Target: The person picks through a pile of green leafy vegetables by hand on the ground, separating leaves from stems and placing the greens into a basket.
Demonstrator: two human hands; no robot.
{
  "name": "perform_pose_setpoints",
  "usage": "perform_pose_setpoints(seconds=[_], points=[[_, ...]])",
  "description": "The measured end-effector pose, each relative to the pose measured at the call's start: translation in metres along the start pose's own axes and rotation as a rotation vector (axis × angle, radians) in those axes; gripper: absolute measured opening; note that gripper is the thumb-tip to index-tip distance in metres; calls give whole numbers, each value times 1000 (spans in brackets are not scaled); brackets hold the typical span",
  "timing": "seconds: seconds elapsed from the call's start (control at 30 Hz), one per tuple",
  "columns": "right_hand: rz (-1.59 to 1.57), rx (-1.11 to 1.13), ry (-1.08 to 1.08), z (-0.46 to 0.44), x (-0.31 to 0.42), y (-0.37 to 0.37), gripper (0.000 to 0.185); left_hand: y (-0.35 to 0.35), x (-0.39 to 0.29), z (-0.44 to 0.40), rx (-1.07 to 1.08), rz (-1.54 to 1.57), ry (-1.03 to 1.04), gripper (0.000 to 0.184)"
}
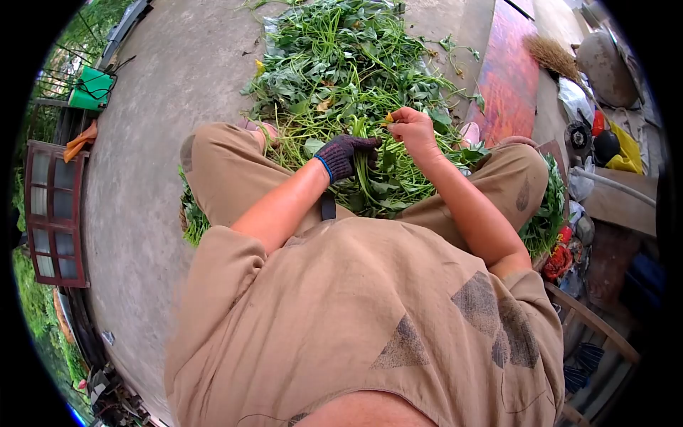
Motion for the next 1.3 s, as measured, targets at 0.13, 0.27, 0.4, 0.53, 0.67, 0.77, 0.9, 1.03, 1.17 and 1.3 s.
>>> perform_pose_setpoints(seconds=[0.13, 0.27, 0.4, 0.53, 0.67, 0.77, 0.9, 1.03, 1.17, 1.3], points=[[845, 74, -114, 12, 37, -5, 25, -22, -27, 3, -272, -824, 238, 24], [1088, 49, 76, 10, 43, -33, 25, -57, -69, 18, -907, -1431, 508, 42], [712, -23, 36, -6, 43, -67, 21, -126, -76, 11, -692, -343, 303, 17], [476, -20, 68, -7, 16, -42, 19, -22, -60, 35, -247, -116, 428, 17], [266, 34, -21, 1, 15, 9, 19, 13, -17, 16, -50, -56, 398, 20], [110, 126, 60, 4, 18, 18, 18, 9, -13, 4, 121, 217, 263, 21], [223, 241, 97, -5, 14, -3, 21, -8, -25, 3, 77, 224, 291, 23], [653, 449, 148, -10, 1, -23, 27, -5, -27, 10, 67, 141, 251, 15], [760, 580, 205, 0, 15, -24, 23, 6, -42, 34, -231, -420, 266, 20], [570, 625, 311, 17, 33, -16, 15, -22, -52, 24, -516, -727, 388, 22]])
Point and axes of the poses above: each hand's wrist, its own z-axis away from the middle knuckle, its own y-axis out of the palm, x = y × z, the point moved 5 cm from there along -z, towards the middle knuckle, and after that the axes turned 7 degrees about -z, right-handed, at the moved point
